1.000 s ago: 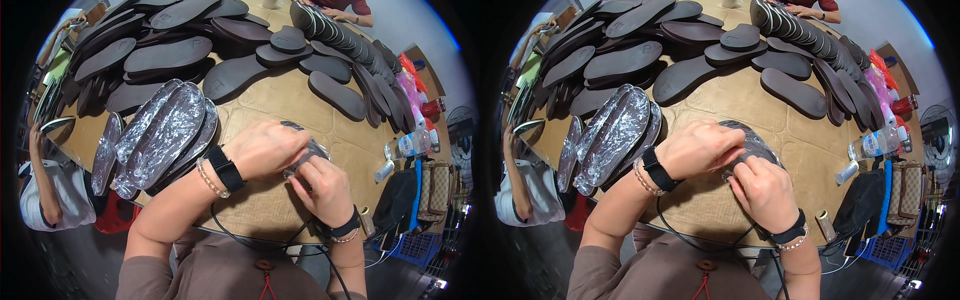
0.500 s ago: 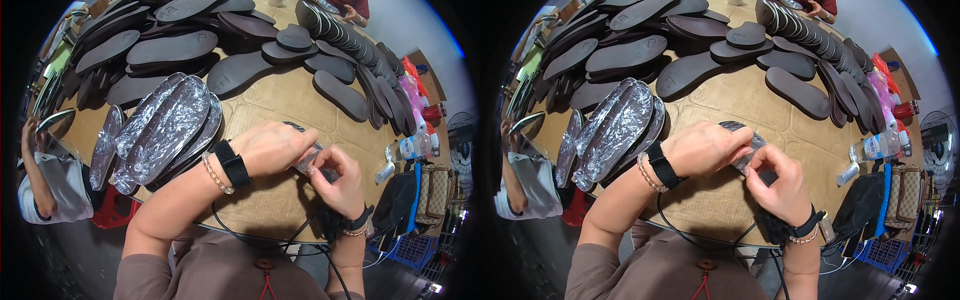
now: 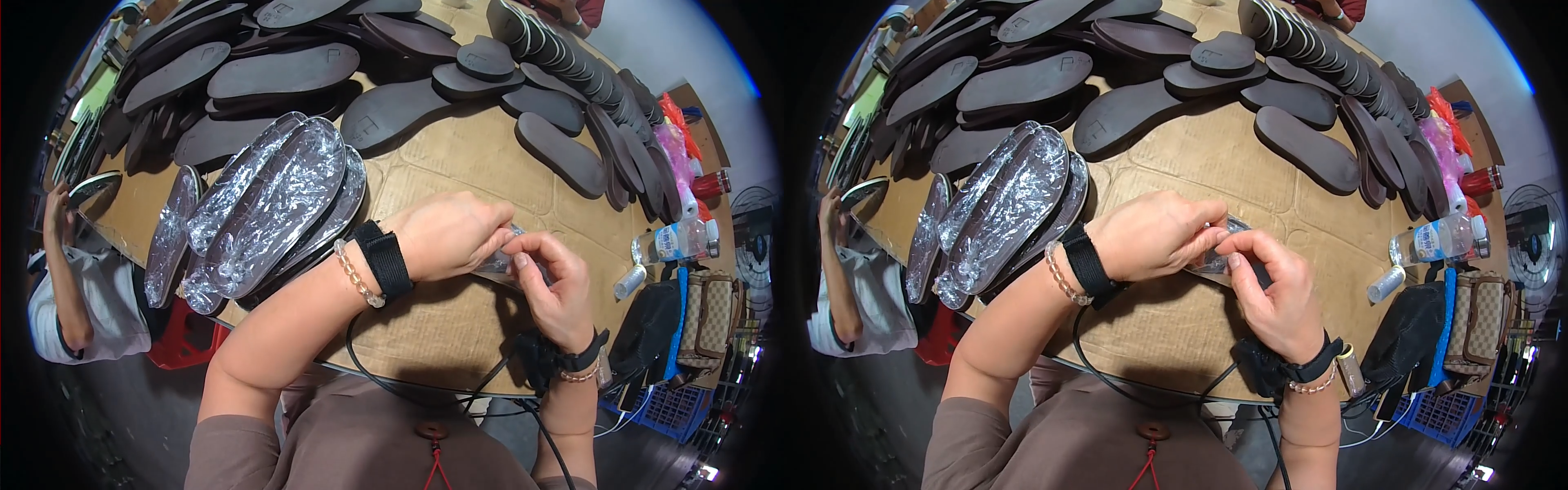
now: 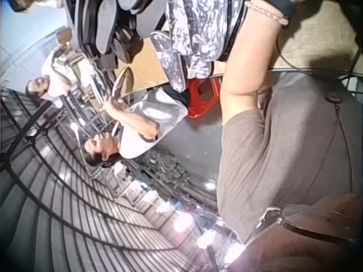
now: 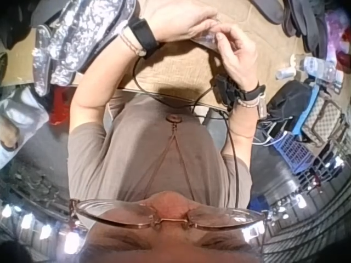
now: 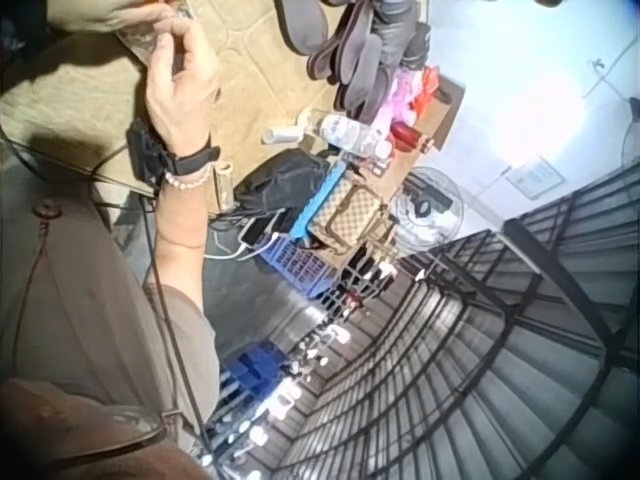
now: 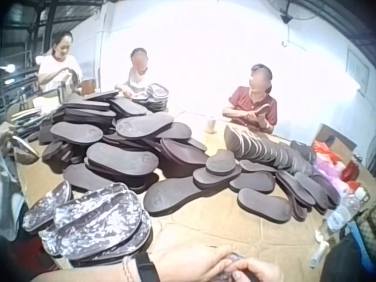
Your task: Applying protective plastic film to the underside of shoe soles at a work table in a factory.
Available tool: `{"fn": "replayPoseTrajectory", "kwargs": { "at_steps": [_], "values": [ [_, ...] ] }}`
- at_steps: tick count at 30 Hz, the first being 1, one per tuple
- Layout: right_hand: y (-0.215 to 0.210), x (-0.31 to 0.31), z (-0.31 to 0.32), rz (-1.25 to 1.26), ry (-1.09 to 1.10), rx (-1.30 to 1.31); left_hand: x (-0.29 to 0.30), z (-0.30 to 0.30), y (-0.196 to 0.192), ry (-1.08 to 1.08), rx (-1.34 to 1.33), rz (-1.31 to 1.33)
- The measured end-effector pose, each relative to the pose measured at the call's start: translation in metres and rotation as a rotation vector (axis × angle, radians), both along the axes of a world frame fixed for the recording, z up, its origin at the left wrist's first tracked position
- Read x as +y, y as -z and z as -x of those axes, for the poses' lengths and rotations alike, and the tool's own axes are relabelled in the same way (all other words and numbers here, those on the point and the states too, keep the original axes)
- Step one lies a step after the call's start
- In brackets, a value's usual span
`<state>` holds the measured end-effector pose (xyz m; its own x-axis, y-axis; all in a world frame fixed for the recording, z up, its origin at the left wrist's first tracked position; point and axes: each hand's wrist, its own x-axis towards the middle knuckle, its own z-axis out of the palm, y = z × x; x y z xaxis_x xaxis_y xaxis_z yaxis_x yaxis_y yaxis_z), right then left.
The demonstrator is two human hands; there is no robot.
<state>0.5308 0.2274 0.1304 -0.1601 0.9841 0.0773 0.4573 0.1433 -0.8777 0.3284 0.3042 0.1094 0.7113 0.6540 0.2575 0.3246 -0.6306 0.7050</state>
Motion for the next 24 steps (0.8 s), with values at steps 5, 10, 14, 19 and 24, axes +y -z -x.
{"fn": "replayPoseTrajectory", "kwargs": {
  "at_steps": [5,10,14,19,24],
  "values": [
    [-0.006,0.0,0.002,0.033,-0.012,-0.079,0.001,-0.001,0.006,-0.008,-0.021,-0.003],
    [-0.007,-0.001,0.007,-0.09,-0.048,-0.175,0.002,-0.001,0.003,-0.002,-0.009,0.049],
    [-0.001,0.005,0.005,-0.221,-0.103,-0.226,0.001,0.0,0.005,-0.002,-0.036,0.065],
    [0.002,0.01,0.006,-0.425,-0.152,-0.113,0.003,-0.003,0.005,-0.001,-0.01,0.093],
    [0.009,0.007,0.014,-0.483,-0.145,-0.085,0.005,-0.003,0.009,-0.02,-0.031,0.057]
  ]
}}
